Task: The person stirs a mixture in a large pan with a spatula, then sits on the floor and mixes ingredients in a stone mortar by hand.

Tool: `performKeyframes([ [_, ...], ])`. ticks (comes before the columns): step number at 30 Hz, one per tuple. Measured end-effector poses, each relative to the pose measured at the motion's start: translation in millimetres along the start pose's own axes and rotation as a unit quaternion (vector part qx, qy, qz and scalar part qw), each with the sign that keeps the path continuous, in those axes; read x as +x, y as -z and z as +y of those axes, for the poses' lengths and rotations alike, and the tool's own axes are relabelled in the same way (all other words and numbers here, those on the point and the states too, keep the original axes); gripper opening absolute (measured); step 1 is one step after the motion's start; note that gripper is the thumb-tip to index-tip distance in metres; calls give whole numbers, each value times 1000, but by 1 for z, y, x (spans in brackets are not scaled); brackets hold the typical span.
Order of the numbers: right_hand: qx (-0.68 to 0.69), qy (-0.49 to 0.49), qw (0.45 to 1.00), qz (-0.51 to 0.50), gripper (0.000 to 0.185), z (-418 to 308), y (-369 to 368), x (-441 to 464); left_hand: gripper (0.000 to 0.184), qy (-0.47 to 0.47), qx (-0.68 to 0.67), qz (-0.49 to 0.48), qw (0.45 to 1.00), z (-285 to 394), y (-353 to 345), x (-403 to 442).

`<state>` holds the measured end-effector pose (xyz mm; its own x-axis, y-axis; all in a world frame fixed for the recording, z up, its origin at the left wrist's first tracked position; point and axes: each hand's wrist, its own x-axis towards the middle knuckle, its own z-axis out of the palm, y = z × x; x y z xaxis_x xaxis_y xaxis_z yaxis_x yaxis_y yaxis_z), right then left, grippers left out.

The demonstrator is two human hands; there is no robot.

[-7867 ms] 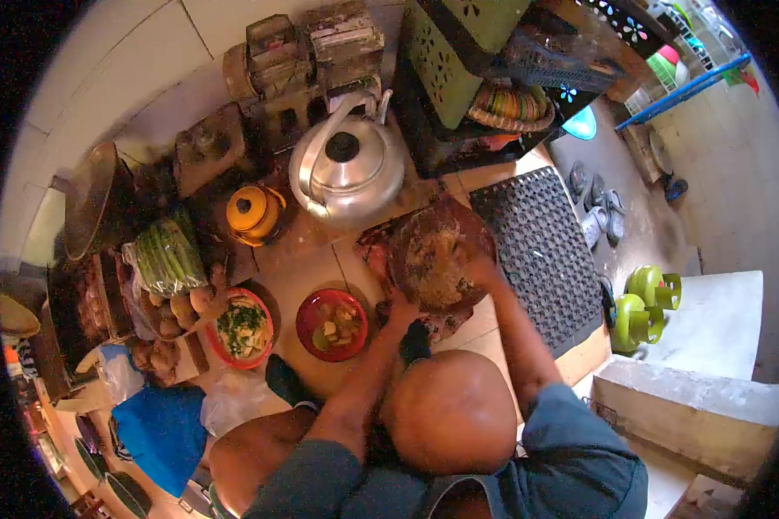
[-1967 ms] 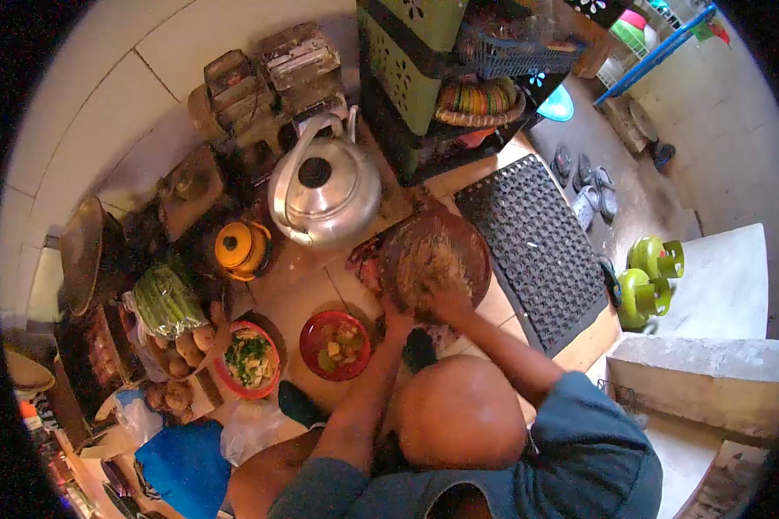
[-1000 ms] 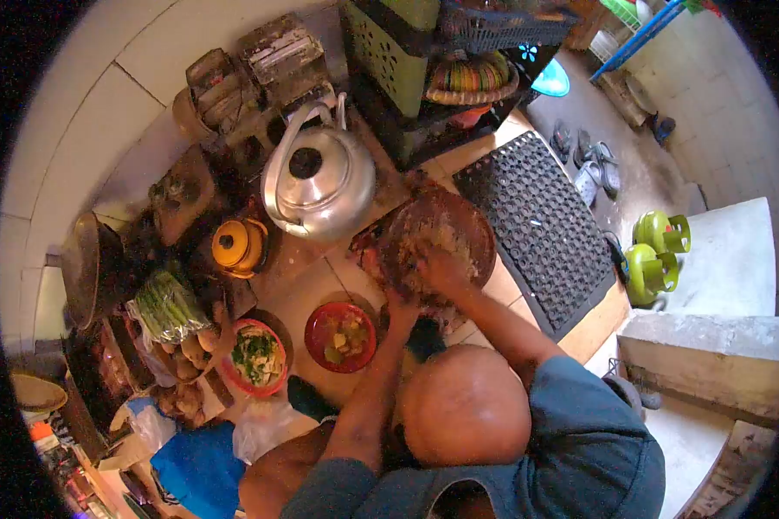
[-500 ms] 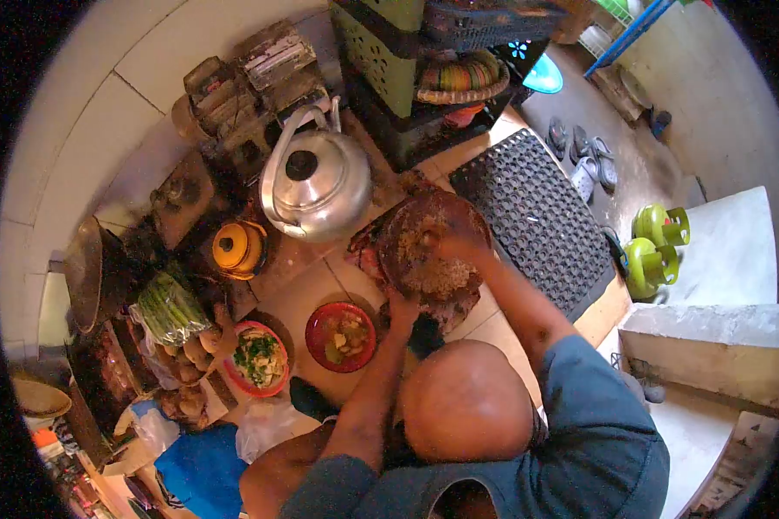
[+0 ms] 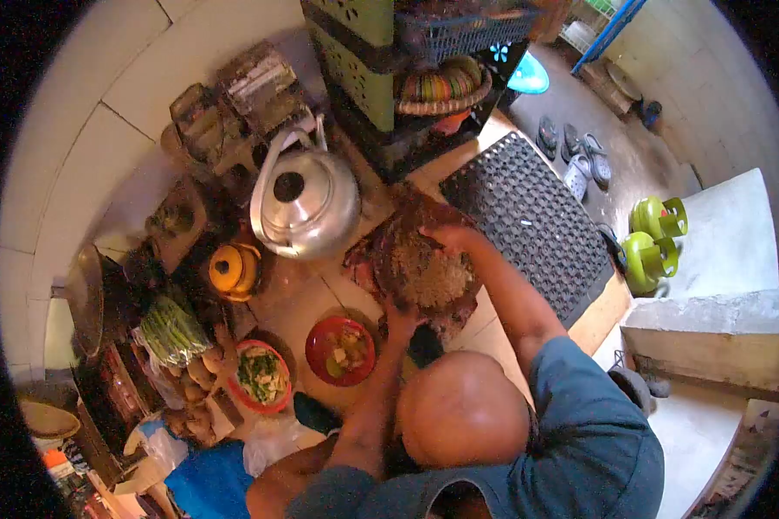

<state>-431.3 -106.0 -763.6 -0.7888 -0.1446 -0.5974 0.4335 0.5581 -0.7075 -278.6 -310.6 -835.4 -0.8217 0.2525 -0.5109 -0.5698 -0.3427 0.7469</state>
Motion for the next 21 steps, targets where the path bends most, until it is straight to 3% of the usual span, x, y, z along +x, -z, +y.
performKeyframes([
  [2, 56, -25, 997, 38, 60, -19, -22, 2, 86, -69, 68, -16, 995, -16, 12, 13],
  [3, -83, 63, 990, 96, 58, -21, -50, -15, 85, -84, 90, -12, 992, -8, 8, 13],
  [5, -344, 178, 891, 237, 56, -24, -92, -45, 81, -95, 140, 20, 985, 11, -1, 3],
  [6, -453, 209, 810, 310, 55, -24, -106, -57, 80, -94, 163, 33, 982, 21, -4, -2],
  [7, -486, 217, 763, 367, 55, -16, -109, -57, 79, -86, 166, 41, 982, 27, -10, -7],
  [9, -433, 172, 817, 340, 55, -1, -104, -64, 77, -60, 146, 45, 986, 12, -3, -4],
  [11, -234, 65, 954, 178, 54, -13, -55, -44, 76, -58, 124, 41, 990, -25, 17, 15],
  [13, -195, 84, 962, 173, 56, -10, -27, -19, 76, -72, 96, 36, 992, -36, 24, 19],
  [15, -157, 104, 968, 169, 57, -2, -6, 12, 77, -60, 50, 21, 997, -26, 26, 20],
  [16, -205, 143, 951, 183, 57, 4, -19, 1, 78, -47, 23, 17, 998, -27, 26, 11],
  [17, -253, 180, 929, 200, 58, 9, -31, -11, 78, -39, -5, 12, 999, -25, 22, 7],
  [19, -418, 224, 825, 308, 56, 23, -95, -63, 80, -39, -25, 4, 999, -16, 15, 12],
  [21, -452, 173, 813, 322, 52, 20, -95, -73, 82, -52, -14, 10, 999, -11, 7, 19],
])
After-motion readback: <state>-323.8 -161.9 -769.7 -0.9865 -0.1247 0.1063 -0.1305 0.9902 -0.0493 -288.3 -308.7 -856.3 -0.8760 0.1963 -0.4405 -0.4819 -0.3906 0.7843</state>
